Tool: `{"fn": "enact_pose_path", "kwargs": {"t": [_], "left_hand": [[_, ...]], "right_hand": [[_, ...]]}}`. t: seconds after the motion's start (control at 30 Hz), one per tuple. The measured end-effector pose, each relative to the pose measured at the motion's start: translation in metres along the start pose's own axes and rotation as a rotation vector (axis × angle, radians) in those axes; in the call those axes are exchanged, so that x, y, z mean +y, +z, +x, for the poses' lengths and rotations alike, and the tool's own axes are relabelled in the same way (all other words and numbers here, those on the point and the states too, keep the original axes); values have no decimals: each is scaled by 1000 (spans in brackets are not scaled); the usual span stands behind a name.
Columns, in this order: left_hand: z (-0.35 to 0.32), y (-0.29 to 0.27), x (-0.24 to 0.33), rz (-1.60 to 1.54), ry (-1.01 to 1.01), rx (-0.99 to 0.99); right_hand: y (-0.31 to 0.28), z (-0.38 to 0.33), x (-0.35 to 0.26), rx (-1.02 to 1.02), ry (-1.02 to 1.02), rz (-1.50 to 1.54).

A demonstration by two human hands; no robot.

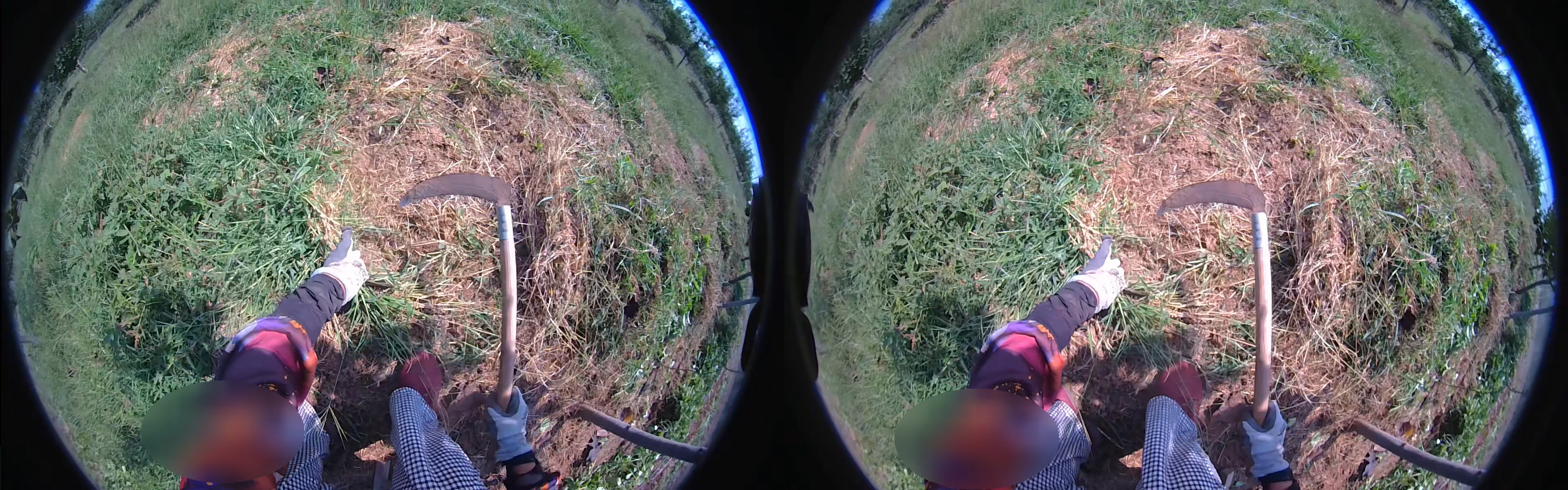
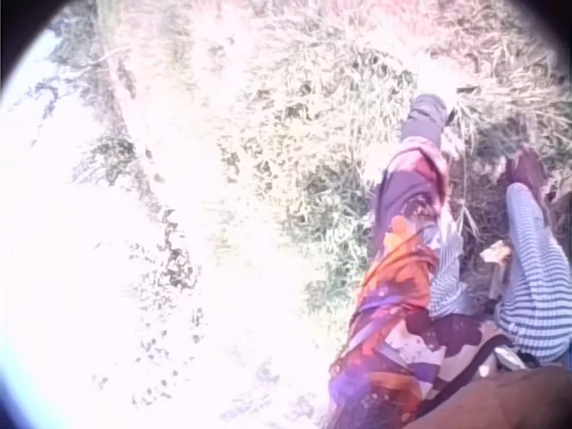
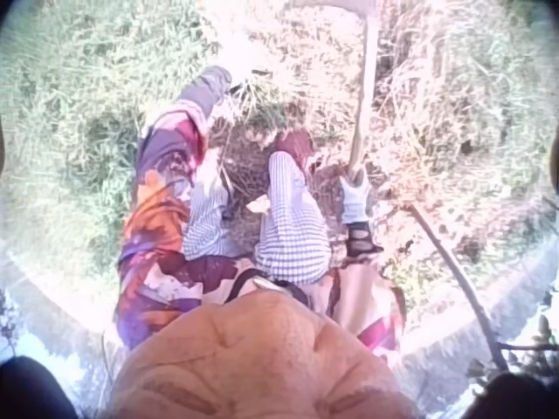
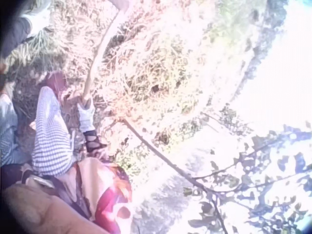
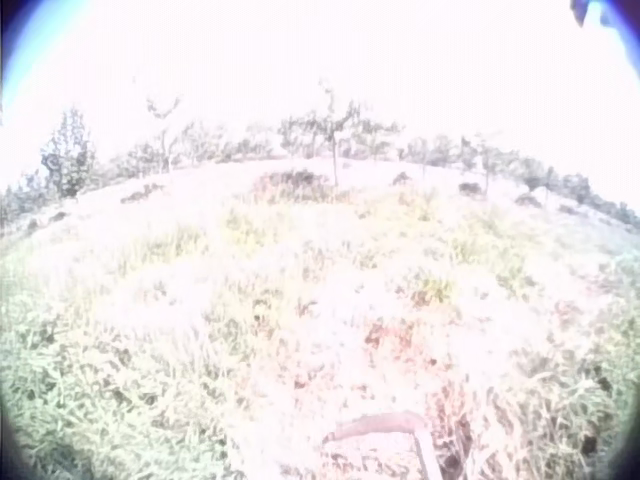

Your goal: The person uses a hoe to loosen soil and remove weeds from a grassy area. They repeatedly strike the ground, gather the uprooted vegetation by hand, and toss it aside.

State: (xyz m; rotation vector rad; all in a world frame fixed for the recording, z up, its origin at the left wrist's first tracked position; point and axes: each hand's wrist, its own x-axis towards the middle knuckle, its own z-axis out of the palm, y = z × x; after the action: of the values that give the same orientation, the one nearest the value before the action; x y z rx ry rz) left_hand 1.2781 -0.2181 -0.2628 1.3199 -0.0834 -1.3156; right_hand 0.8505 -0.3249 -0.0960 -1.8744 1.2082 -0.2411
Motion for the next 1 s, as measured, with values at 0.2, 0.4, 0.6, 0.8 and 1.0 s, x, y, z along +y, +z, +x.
{"fn": "enact_pose_path", "kwargs": {"t": [0.2,0.4,0.6,0.8,1.0], "left_hand": [[-4,-47,-18,724,880,-228],[-19,-42,-8,1175,1075,-148],[-11,-76,-40,567,699,-28],[-19,-57,-15,824,984,-154],[-72,-42,22,416,452,-93]], "right_hand": [[73,103,-63,-242,245,538],[114,111,16,-156,-74,-92],[69,46,4,-283,98,93],[98,109,-65,-320,292,515],[36,4,36,-290,98,69]]}}
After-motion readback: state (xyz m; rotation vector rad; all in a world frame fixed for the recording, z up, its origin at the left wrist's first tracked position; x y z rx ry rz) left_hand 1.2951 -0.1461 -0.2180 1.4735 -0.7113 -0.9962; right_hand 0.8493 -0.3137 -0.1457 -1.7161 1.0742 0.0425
